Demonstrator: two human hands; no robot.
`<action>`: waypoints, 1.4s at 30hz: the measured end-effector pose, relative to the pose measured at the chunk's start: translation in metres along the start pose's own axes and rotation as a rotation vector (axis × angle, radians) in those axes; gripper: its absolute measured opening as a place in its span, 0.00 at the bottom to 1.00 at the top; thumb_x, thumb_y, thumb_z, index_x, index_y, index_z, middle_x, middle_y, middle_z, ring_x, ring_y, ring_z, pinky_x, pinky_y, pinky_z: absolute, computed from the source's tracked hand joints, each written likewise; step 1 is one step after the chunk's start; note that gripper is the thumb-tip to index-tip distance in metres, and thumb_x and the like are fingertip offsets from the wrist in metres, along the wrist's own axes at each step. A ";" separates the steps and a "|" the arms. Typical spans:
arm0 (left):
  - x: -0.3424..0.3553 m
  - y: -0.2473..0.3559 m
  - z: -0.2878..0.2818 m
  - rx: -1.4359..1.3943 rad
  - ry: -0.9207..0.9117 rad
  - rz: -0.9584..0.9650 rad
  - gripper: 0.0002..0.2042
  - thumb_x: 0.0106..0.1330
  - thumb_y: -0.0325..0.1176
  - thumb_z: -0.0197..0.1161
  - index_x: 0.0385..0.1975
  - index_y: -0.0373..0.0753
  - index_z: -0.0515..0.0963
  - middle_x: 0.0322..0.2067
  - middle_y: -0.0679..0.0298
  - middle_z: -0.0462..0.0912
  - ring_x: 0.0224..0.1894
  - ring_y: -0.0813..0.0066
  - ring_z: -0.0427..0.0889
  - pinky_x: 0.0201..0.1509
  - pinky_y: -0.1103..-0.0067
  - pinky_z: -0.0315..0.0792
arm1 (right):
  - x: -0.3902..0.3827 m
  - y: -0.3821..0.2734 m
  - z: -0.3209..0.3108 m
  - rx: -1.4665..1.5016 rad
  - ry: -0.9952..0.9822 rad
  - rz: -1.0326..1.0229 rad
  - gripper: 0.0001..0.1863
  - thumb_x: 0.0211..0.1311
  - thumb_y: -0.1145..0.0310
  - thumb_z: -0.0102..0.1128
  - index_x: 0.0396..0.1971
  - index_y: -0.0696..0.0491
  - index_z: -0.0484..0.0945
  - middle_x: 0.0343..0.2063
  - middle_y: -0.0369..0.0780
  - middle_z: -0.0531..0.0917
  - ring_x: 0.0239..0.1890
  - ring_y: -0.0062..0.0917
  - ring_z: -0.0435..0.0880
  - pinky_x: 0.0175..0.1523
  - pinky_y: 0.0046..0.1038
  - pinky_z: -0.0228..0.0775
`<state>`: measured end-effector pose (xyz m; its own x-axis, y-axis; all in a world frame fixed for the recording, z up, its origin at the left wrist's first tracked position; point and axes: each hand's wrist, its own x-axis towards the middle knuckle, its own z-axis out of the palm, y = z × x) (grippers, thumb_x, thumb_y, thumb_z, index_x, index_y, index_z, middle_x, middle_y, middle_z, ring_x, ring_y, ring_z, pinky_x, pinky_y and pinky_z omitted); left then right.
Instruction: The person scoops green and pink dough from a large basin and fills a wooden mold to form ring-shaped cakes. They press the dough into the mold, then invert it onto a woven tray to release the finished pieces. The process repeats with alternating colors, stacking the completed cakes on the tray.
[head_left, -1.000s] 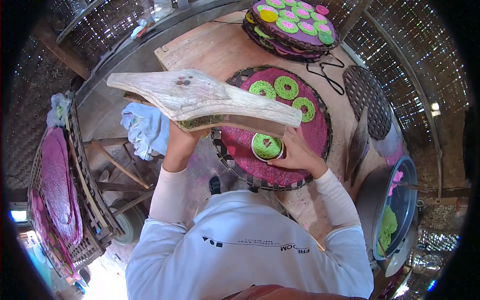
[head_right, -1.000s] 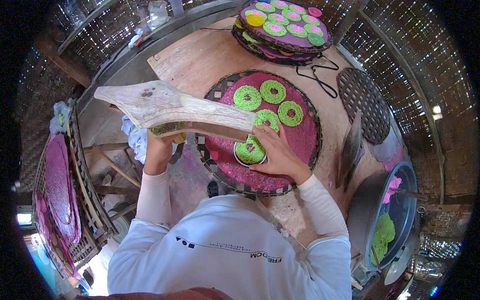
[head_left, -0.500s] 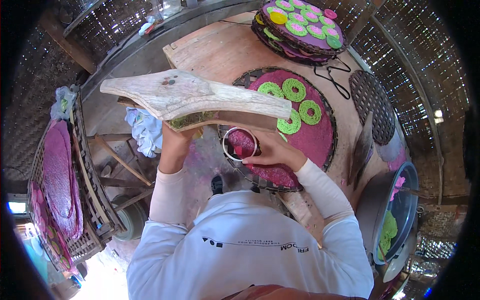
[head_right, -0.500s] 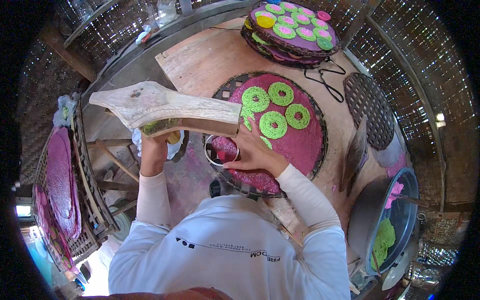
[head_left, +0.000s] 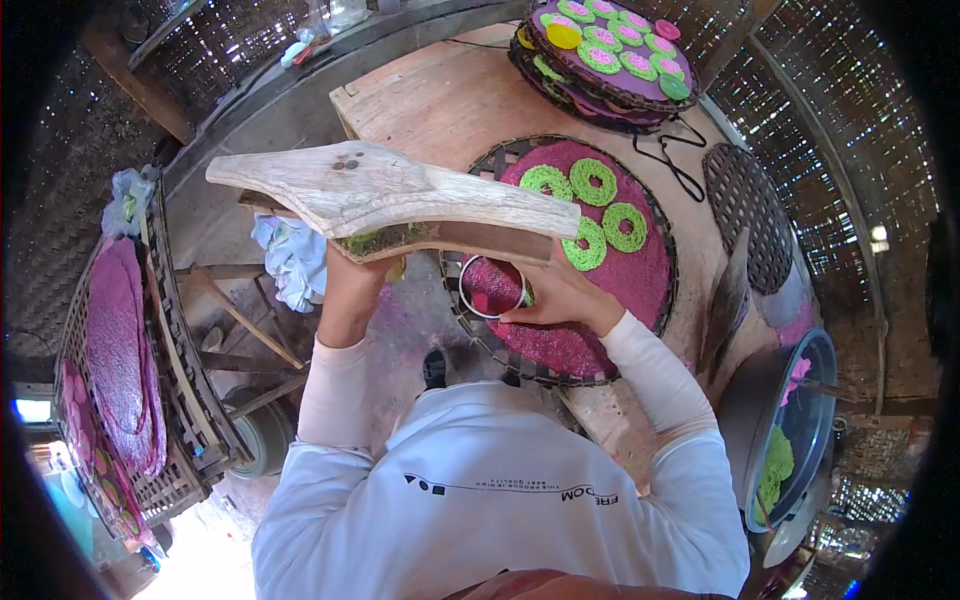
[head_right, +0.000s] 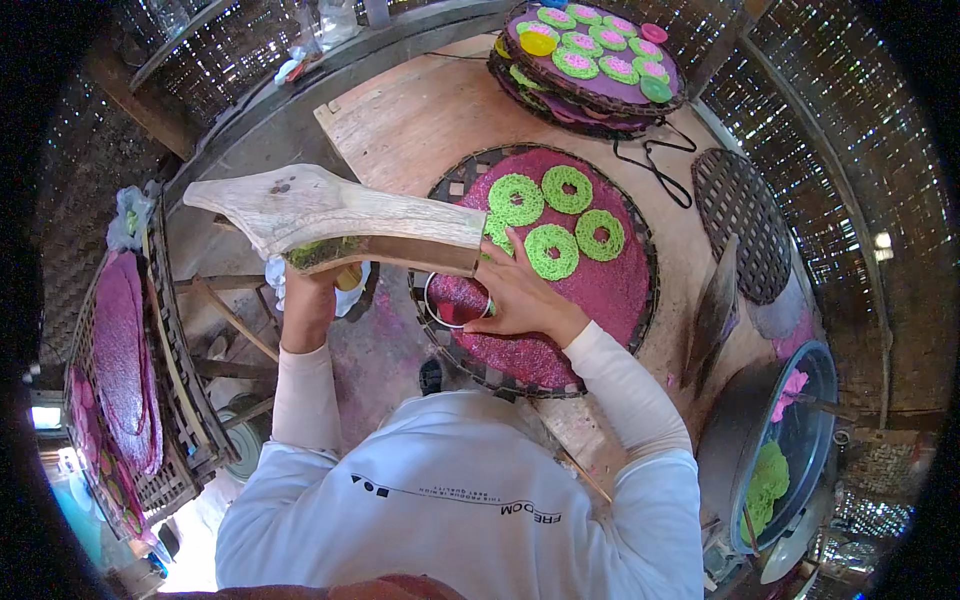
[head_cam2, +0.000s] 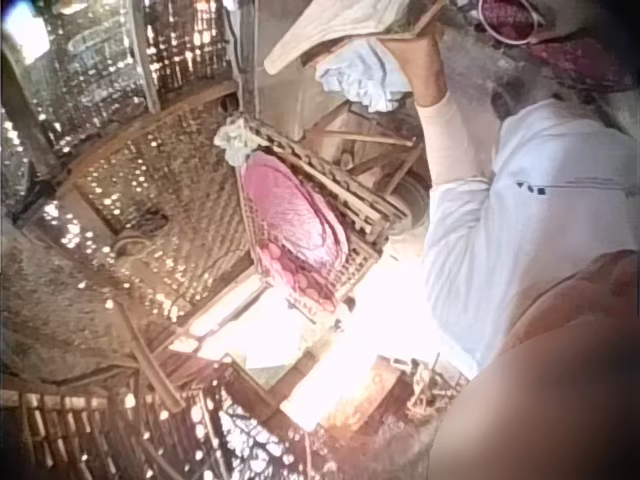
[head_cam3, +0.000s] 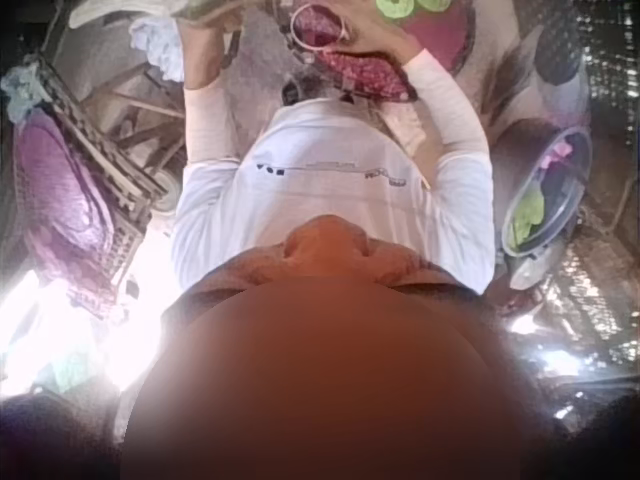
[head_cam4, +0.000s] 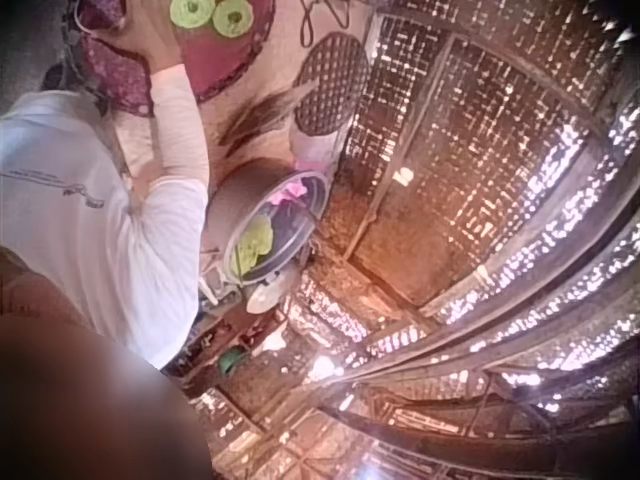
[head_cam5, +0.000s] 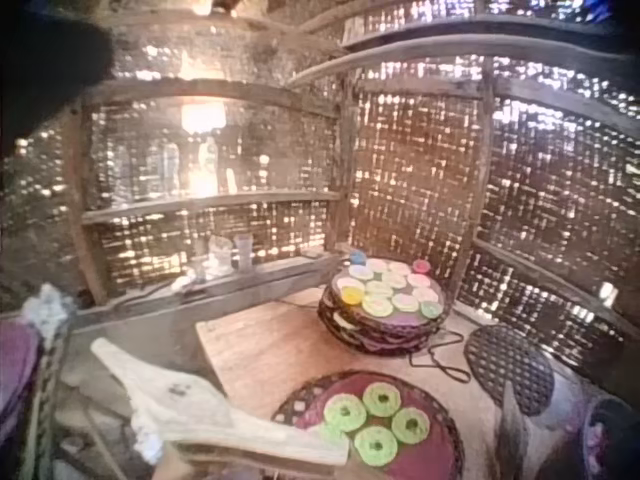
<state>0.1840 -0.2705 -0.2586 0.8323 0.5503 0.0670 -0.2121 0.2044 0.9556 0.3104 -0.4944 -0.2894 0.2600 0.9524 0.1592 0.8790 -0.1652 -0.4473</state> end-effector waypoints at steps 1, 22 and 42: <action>0.001 0.000 0.002 0.014 -0.008 0.010 0.22 0.42 0.19 0.67 0.41 0.33 0.71 0.38 0.62 0.76 0.39 0.75 0.75 0.43 0.80 0.70 | -0.001 0.000 -0.002 0.009 -0.008 0.010 0.44 0.35 0.53 0.69 0.55 0.54 0.60 0.51 0.49 0.68 0.60 0.40 0.56 0.64 0.48 0.32; 0.082 0.008 0.059 -1.127 -0.799 0.067 0.23 0.58 0.55 0.52 0.45 0.44 0.67 0.40 0.66 0.72 0.48 0.64 0.68 0.56 0.68 0.60 | -0.032 -0.026 -0.103 1.203 -0.458 0.563 0.34 0.57 0.40 0.45 0.44 0.60 0.69 0.29 0.37 0.75 0.30 0.19 0.74 0.34 0.20 0.67; 0.054 -0.045 0.036 -1.119 -0.333 -0.209 0.12 0.61 0.43 0.44 0.17 0.49 0.67 0.13 0.75 0.67 0.22 0.76 0.68 0.39 0.74 0.63 | -0.014 -0.031 -0.084 0.703 -0.405 0.820 0.32 0.54 0.39 0.48 0.25 0.60 0.77 0.14 0.36 0.73 0.17 0.18 0.72 0.23 0.22 0.63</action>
<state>0.2568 -0.2787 -0.2881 0.9611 0.2183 0.1691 -0.2487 0.9505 0.1862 0.3126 -0.5241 -0.2038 0.3906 0.6579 -0.6438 0.0548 -0.7148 -0.6972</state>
